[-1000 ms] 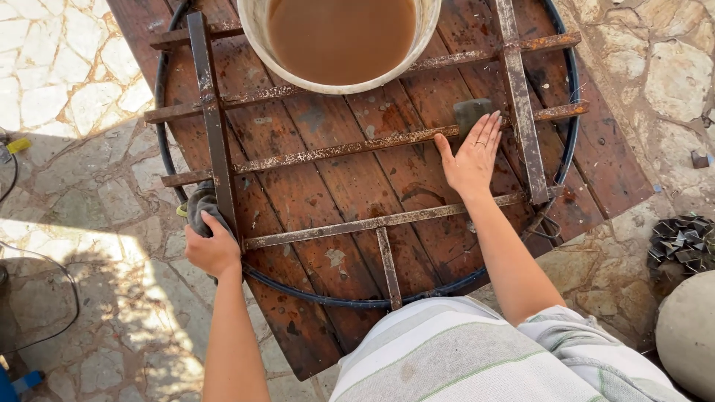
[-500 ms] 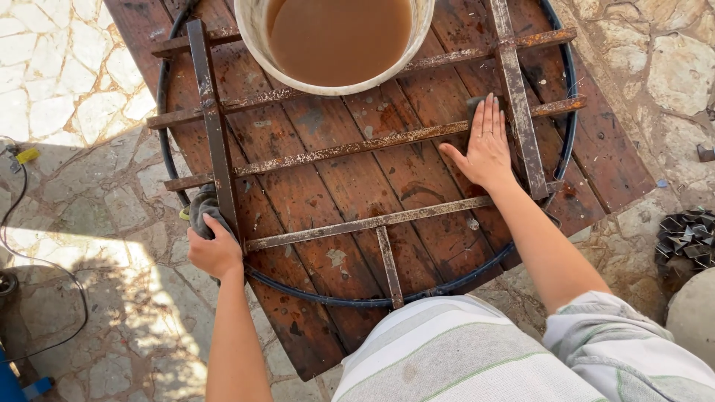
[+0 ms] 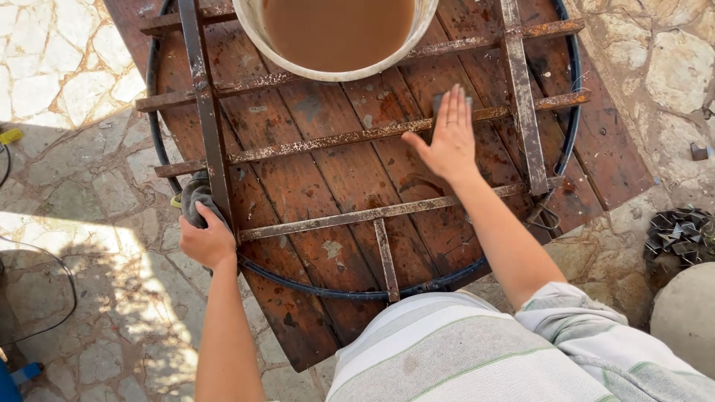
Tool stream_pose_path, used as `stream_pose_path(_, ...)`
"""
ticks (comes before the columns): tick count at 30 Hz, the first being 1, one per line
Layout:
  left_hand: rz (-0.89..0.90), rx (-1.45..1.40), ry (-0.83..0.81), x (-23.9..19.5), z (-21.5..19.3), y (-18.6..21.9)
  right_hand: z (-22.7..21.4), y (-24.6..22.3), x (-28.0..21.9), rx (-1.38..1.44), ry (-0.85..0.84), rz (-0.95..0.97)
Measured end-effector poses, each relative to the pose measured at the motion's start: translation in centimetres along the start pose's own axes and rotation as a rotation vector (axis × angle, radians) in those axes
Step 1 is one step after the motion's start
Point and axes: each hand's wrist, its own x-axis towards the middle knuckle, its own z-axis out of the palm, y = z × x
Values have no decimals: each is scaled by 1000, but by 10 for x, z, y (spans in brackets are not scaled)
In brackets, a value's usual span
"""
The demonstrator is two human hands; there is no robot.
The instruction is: Sanding a metal frame to remove rust and wiping it clean with a wet cloth
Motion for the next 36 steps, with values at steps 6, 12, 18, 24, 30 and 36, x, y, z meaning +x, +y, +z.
stream_pose_path(6, -11, -7, -1, -5, 4, -5, -5, 33, -28, 23, 42, 58)
stream_pose_path(12, 4, -26, 29, -4, 2, -4, 29, -43, -7, 6, 1, -53)
stream_pose_path(18, -49, 3, 2, -2, 3, 2, 30, 11, -29, -80, 154, -35)
stream_pose_path(24, -63, 12, 26, 0, 4, 1, 62, -105, -13, 20, -35, -254)
stream_pose_path(30, -79, 16, 17, -3, 3, 8, 29, -62, -24, -5, -36, -119)
stream_pose_path(36, -84, 33, 51, -2, 5, 8, 73, -135, -12, -29, -58, -360)
